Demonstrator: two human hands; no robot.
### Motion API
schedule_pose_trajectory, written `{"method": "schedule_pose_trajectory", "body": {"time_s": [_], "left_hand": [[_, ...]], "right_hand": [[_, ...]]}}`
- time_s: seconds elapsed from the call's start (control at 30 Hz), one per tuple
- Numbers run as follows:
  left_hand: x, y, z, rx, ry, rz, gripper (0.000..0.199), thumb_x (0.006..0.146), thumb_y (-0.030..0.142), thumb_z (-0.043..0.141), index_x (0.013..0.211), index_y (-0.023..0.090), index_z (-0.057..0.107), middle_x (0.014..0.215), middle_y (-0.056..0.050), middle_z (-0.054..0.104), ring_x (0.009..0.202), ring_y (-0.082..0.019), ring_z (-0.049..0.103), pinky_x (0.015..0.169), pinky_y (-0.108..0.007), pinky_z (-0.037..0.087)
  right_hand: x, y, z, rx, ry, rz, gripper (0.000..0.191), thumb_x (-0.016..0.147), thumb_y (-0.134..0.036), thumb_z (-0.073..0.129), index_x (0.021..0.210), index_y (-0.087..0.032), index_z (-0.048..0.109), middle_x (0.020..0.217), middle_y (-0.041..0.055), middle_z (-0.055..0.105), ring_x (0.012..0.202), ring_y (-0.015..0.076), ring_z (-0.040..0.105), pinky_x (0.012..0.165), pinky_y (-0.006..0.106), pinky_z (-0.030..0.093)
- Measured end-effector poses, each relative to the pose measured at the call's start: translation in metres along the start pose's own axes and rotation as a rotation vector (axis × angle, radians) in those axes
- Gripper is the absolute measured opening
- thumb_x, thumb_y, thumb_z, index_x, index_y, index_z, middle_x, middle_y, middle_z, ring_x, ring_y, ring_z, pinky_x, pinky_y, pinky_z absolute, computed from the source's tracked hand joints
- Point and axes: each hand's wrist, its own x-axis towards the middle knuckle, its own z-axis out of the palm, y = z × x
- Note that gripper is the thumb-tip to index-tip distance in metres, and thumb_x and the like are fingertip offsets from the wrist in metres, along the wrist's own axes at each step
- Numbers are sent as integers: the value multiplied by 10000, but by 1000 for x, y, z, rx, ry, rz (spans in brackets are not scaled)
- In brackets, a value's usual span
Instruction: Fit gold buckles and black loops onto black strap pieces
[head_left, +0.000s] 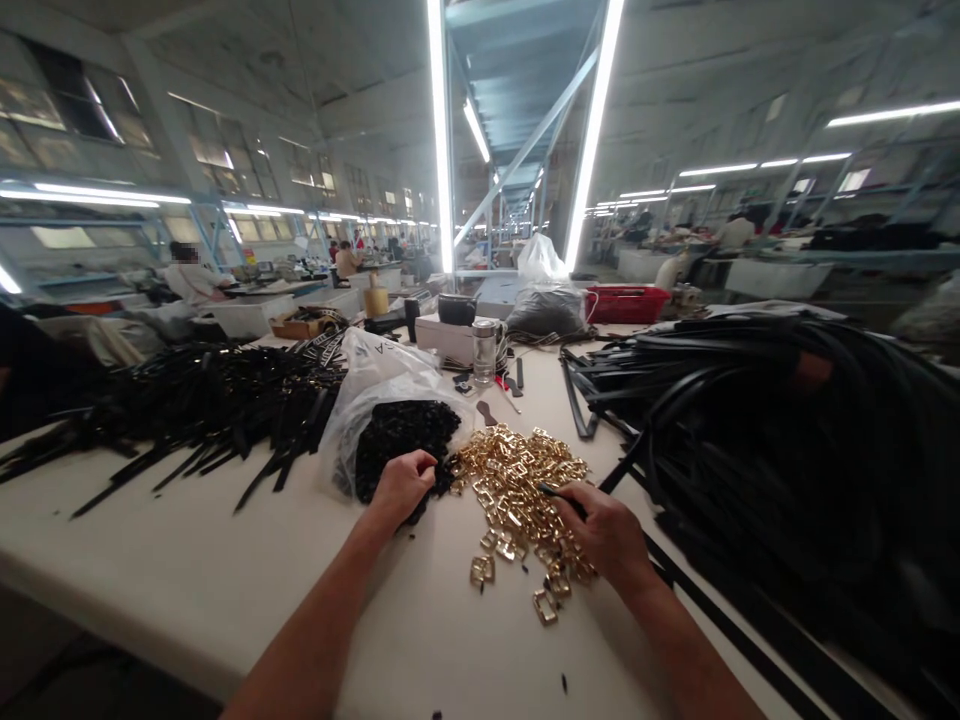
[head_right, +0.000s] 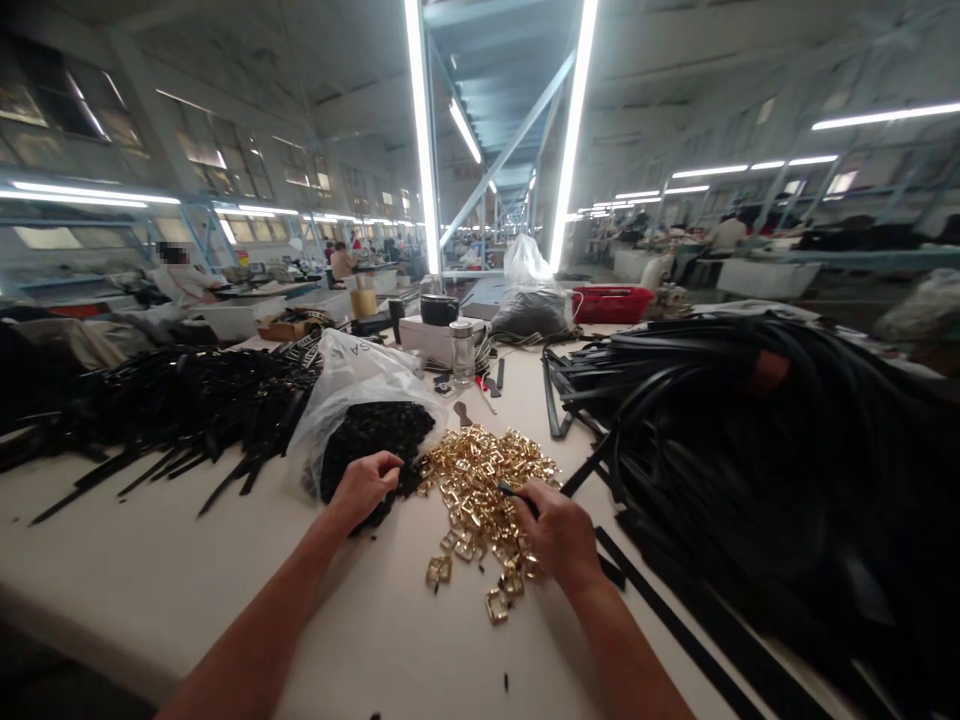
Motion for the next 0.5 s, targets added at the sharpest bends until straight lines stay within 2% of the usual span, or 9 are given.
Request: {"method": "schedule_pose_trajectory", "body": {"time_s": [0.13, 0.33, 0.43, 0.5], "left_hand": [[-1, 1, -2, 28, -24, 1, 217, 771, 118, 543, 864, 169, 733, 746, -31, 715, 673, -150, 627, 711, -245, 433], [0, 0, -2, 6, -47, -10, 307, 795, 77, 481, 984, 153, 711, 709, -12, 713, 628, -128, 638, 663, -215, 455], [-2, 2, -3, 20, -58, 9, 291, 788, 73, 475, 925, 152, 720, 691, -14, 702, 634, -141, 634, 675, -229, 465], [-3, 3, -4, 41, -65, 41, 270, 761, 69, 499, 861, 164, 731, 742, -25, 707, 713, -161, 642, 743, -251, 470]], "right_hand": [[1, 1, -1, -3, 9, 8, 259, 916, -406, 482, 845, -237, 665, 802, 18, 695, 709, 188, 647, 617, 265, 388], [2, 1, 0, -33, 11, 23, 253, 899, -419, 494, 834, -246, 667, 774, 10, 695, 677, 192, 653, 583, 264, 385], [2, 1, -1, -34, 0, 26, 260, 900, -423, 483, 828, -246, 660, 784, 6, 694, 693, 195, 657, 592, 267, 394], [2, 1, -1, -40, -3, 25, 262, 902, -419, 476, 827, -246, 658, 790, 4, 694, 695, 194, 656, 594, 268, 396]]}}
